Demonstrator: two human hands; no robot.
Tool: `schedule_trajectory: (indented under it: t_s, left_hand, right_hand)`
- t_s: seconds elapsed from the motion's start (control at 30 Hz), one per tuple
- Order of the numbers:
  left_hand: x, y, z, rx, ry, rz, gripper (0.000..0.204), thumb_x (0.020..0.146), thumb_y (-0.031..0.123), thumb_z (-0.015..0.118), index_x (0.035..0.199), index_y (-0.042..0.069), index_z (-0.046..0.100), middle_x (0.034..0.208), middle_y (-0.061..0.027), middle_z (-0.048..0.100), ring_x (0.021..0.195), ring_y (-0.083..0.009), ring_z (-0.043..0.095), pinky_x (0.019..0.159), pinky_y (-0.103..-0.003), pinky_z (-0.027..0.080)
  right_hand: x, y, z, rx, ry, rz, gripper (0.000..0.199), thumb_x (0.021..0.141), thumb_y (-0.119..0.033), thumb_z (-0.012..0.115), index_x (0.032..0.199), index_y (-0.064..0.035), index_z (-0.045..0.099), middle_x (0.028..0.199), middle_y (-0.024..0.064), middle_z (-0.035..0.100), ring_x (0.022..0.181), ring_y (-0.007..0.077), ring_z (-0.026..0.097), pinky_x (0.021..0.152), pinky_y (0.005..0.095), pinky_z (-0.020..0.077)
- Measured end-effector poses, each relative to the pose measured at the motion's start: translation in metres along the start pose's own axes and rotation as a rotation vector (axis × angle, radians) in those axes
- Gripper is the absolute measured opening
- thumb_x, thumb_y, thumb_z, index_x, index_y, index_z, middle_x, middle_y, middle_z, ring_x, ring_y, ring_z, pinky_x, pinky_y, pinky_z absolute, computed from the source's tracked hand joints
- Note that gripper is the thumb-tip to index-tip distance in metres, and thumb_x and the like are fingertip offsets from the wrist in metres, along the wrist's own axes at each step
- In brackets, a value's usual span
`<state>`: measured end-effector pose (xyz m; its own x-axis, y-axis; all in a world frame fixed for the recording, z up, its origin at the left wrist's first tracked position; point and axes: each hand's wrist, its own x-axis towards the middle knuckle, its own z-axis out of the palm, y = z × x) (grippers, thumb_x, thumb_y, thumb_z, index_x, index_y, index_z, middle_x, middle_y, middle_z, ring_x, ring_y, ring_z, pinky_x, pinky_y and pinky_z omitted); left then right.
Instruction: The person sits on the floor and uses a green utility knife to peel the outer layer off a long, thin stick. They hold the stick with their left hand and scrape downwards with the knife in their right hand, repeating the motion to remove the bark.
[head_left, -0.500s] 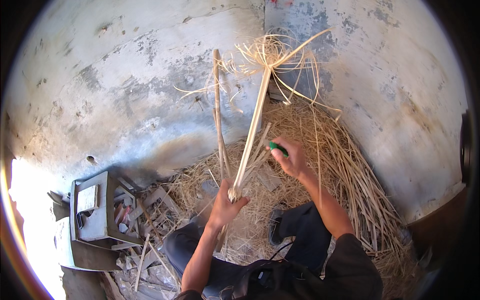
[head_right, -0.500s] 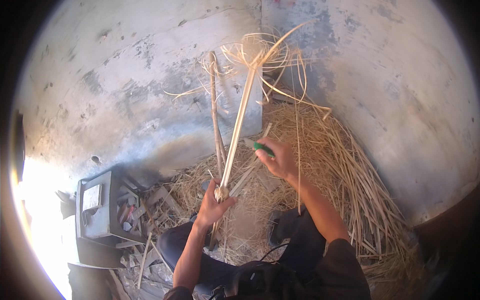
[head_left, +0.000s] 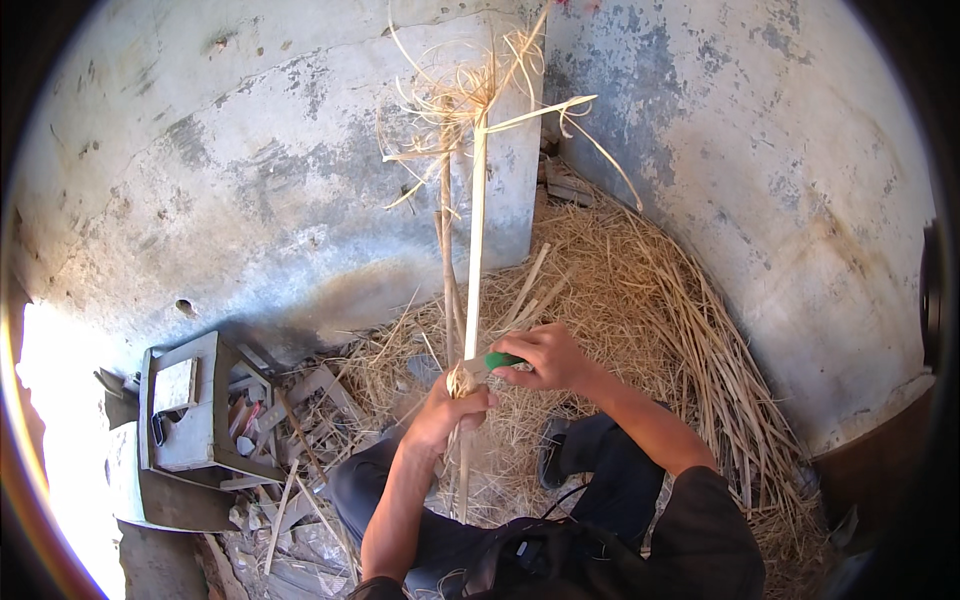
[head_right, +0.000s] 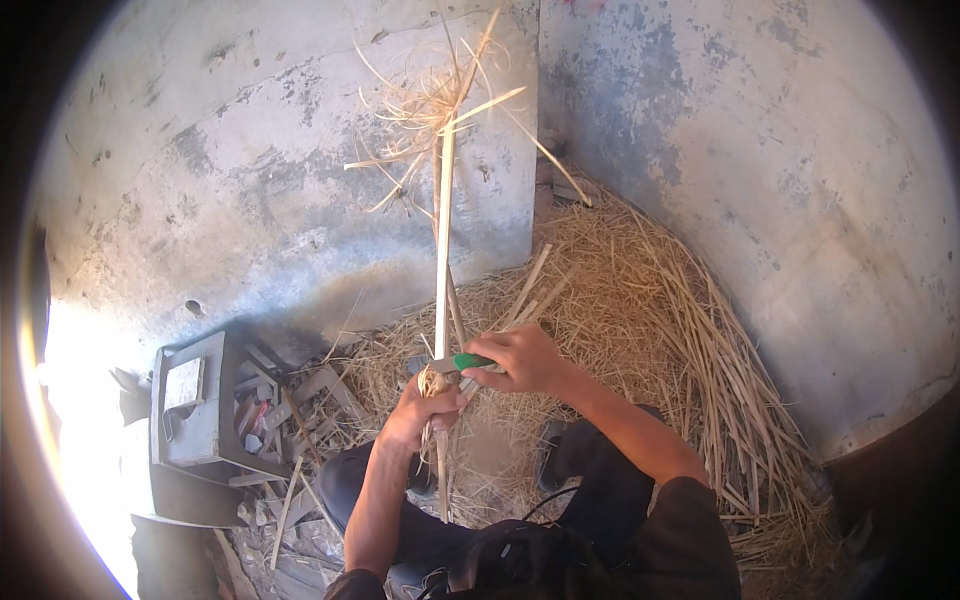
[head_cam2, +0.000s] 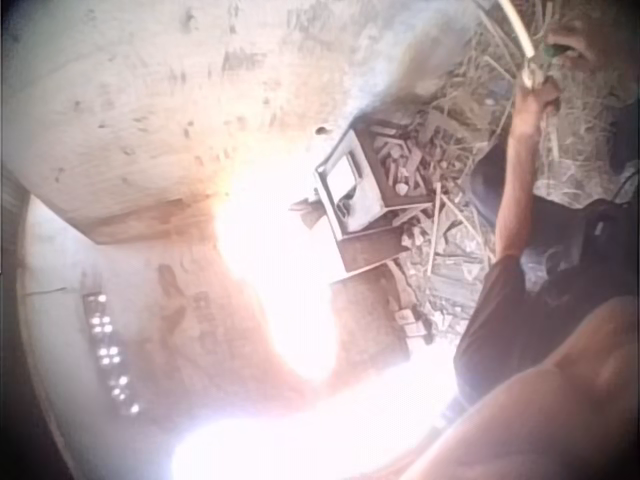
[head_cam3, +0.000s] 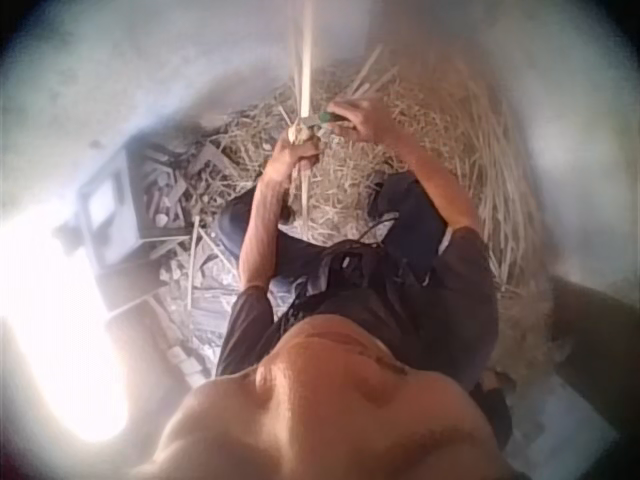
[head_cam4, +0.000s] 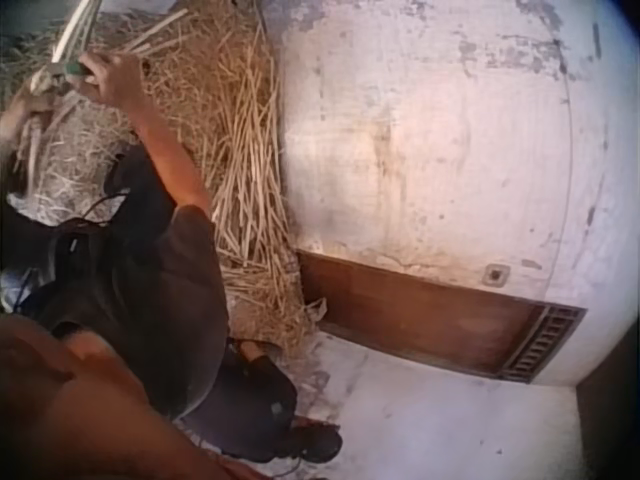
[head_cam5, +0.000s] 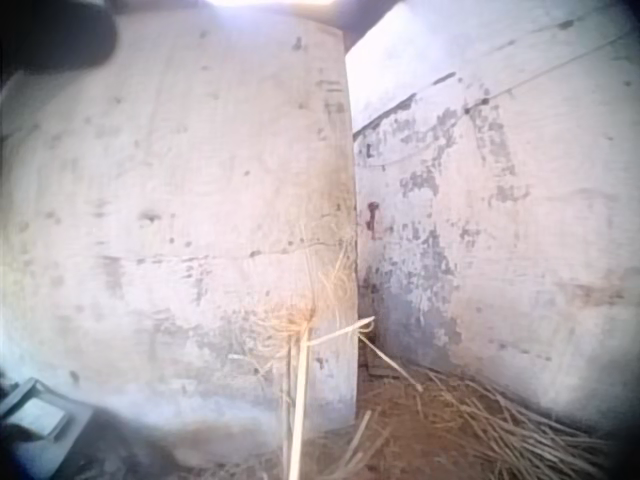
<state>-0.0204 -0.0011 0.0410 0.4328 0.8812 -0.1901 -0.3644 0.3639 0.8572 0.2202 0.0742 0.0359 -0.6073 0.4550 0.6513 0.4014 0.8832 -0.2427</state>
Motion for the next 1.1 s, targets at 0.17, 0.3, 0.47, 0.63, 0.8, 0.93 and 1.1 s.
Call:
schedule_trajectory:
  t_s: [0.17, 0.3, 0.47, 0.63, 0.8, 0.93, 1.1]
  left_hand:
    - [-0.002, 0.003, 0.003, -0.091, -0.043, -0.037, 0.023, 0.091, -0.005, 0.076, 0.106, 0.006, 0.062, 0.072, 0.0043, 0.056, 0.053, -0.0050, 0.044, 0.049, -0.027, 0.028]
    - [-0.001, 0.003, 0.002, -0.045, -0.002, -0.023, 0.023, 0.091, -0.003, 0.074, 0.110, 0.003, 0.064, 0.065, 0.0043, 0.049, 0.049, -0.0069, 0.042, 0.047, -0.028, 0.030]
    - [0.000, 0.005, 0.006, 0.004, 0.053, 0.017, 0.022, 0.091, -0.004, 0.073, 0.109, 0.003, 0.063, 0.065, 0.0050, 0.047, 0.050, -0.0064, 0.041, 0.047, -0.028, 0.029]
    - [0.001, 0.005, 0.004, -0.017, 0.046, 0.005, 0.023, 0.091, -0.006, 0.071, 0.110, 0.004, 0.061, 0.069, 0.0047, 0.048, 0.051, -0.0061, 0.041, 0.046, -0.027, 0.029]
    - [0.001, 0.003, 0.005, -0.021, 0.055, 0.007, 0.031, 0.091, -0.006, 0.070, 0.116, 0.005, 0.057, 0.072, 0.0032, 0.050, 0.051, -0.0062, 0.042, 0.046, -0.027, 0.030]
    - [-0.005, -0.001, 0.011, 0.036, 0.071, -0.038, 0.038, 0.090, -0.007, 0.072, 0.122, 0.004, 0.055, 0.074, 0.0013, 0.054, 0.052, -0.0069, 0.045, 0.045, -0.027, 0.032]
    - [0.000, -0.010, 0.013, 0.112, 0.047, 0.001, 0.041, 0.089, -0.008, 0.073, 0.124, 0.004, 0.054, 0.075, 0.0008, 0.056, 0.052, -0.0076, 0.047, 0.045, -0.027, 0.034]
  right_hand:
    - [-0.003, 0.003, 0.008, 0.025, 0.065, -0.035, 0.036, 0.100, -0.048, 0.076, 0.106, -0.0119, 0.079, 0.092, 0.0021, 0.082, 0.060, 0.0199, 0.075, 0.053, 0.0336, 0.0575]
    - [-0.001, 0.000, 0.007, -0.011, 0.071, -0.023, 0.036, 0.101, -0.048, 0.076, 0.106, -0.0127, 0.079, 0.093, 0.0028, 0.083, 0.059, 0.0204, 0.075, 0.052, 0.0340, 0.0571]
    - [0.002, -0.008, 0.001, -0.079, 0.061, 0.006, 0.035, 0.100, -0.048, 0.076, 0.104, -0.0134, 0.080, 0.089, 0.0025, 0.082, 0.058, 0.0199, 0.074, 0.051, 0.0337, 0.0566]
    - [0.006, -0.012, -0.004, -0.161, 0.073, -0.003, 0.034, 0.100, -0.047, 0.076, 0.103, -0.0137, 0.079, 0.084, 0.0004, 0.080, 0.055, 0.0192, 0.072, 0.048, 0.0330, 0.0549]
    - [0.005, -0.014, -0.009, -0.202, 0.076, 0.027, 0.035, 0.102, -0.047, 0.074, 0.104, -0.0127, 0.080, 0.082, 0.0010, 0.081, 0.055, 0.0156, 0.072, 0.046, 0.0316, 0.0537]
    - [0.006, 0.018, -0.026, -0.107, 0.180, 0.330, 0.042, 0.106, -0.049, 0.068, 0.107, -0.0088, 0.080, 0.079, 0.0046, 0.080, 0.055, 0.0132, 0.072, 0.045, 0.0303, 0.0535]
    - [0.001, 0.044, -0.054, -0.147, 0.312, 0.286, 0.047, 0.110, -0.050, 0.060, 0.108, -0.0074, 0.080, 0.078, 0.0064, 0.078, 0.057, 0.0138, 0.072, 0.045, 0.0301, 0.0551]
